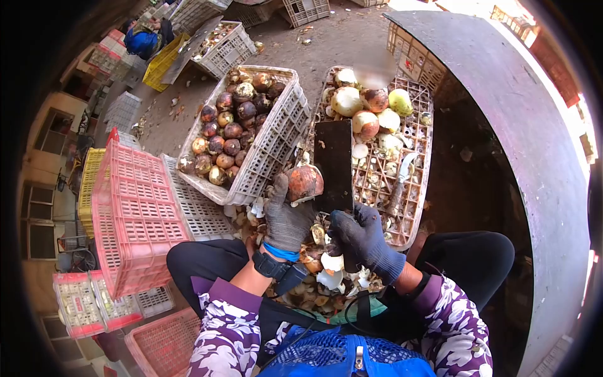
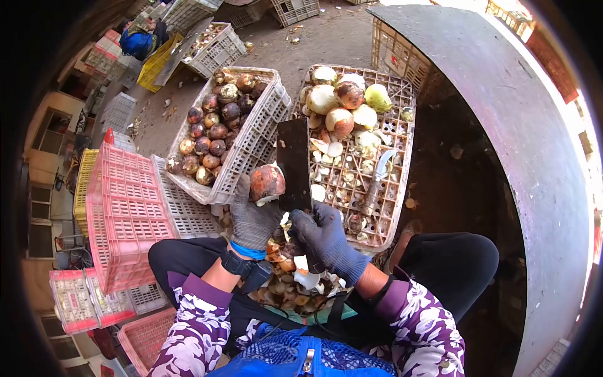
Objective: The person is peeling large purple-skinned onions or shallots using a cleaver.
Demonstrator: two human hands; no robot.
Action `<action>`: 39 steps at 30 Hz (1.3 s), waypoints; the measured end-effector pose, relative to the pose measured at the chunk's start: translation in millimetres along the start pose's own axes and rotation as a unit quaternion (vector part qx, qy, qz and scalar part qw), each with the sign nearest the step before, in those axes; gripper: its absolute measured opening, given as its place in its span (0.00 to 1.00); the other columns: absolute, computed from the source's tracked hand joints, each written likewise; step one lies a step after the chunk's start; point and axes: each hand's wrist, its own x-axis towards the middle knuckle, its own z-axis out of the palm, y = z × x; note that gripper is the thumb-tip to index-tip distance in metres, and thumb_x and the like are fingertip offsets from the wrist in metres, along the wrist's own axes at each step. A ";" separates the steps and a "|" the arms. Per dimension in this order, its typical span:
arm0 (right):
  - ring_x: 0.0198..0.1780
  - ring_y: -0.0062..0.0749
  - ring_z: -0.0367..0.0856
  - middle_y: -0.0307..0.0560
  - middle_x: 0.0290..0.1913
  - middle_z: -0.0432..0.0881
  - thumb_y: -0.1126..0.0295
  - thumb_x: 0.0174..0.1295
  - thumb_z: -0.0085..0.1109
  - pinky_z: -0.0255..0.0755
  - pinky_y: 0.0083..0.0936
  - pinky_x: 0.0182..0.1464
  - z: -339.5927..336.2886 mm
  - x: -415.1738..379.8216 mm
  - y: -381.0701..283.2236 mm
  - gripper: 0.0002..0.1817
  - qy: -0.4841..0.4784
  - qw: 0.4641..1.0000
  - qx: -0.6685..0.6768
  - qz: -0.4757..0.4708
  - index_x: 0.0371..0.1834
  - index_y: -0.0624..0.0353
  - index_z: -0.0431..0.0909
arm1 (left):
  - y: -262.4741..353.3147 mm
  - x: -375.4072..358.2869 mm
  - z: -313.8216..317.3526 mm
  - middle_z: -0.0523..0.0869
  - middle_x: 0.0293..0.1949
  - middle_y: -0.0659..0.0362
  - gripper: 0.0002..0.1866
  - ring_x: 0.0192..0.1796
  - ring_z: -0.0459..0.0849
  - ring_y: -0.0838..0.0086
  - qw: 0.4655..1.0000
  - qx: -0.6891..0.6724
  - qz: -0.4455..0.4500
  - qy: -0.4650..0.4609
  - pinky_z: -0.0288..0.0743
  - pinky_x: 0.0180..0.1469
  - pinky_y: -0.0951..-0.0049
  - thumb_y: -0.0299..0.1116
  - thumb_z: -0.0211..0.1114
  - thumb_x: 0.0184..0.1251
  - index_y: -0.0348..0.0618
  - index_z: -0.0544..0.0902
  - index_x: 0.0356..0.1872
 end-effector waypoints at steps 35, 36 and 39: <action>0.27 0.54 0.80 0.63 0.21 0.78 0.56 0.57 0.60 0.71 0.44 0.32 -39.3 -20.1 59.2 0.21 0.068 0.955 -0.279 0.077 0.26 0.69 0.75 | 5.8 47.2 -59.0 0.70 0.63 0.44 0.30 0.67 0.66 0.51 0.362 0.881 0.137 -0.273 0.60 0.69 0.58 0.41 0.64 0.62 0.39 0.70 0.64; 0.27 0.54 0.80 0.64 0.23 0.78 0.56 0.57 0.60 0.72 0.43 0.33 -37.0 -21.3 69.0 0.21 0.062 0.952 -0.294 0.064 0.26 0.69 0.75 | 5.1 31.5 -56.6 0.71 0.62 0.44 0.30 0.66 0.67 0.51 0.371 0.883 0.151 -0.245 0.61 0.68 0.58 0.40 0.64 0.61 0.38 0.70 0.63; 0.21 0.32 0.78 0.52 0.22 0.79 0.61 0.61 0.57 0.72 0.30 0.27 -9.0 -24.9 44.1 0.16 -0.006 0.958 -0.247 0.143 0.32 0.67 0.76 | 20.6 -0.9 -51.1 0.74 0.59 0.42 0.29 0.62 0.71 0.50 0.451 0.868 0.095 -0.184 0.64 0.65 0.59 0.40 0.62 0.61 0.35 0.71 0.61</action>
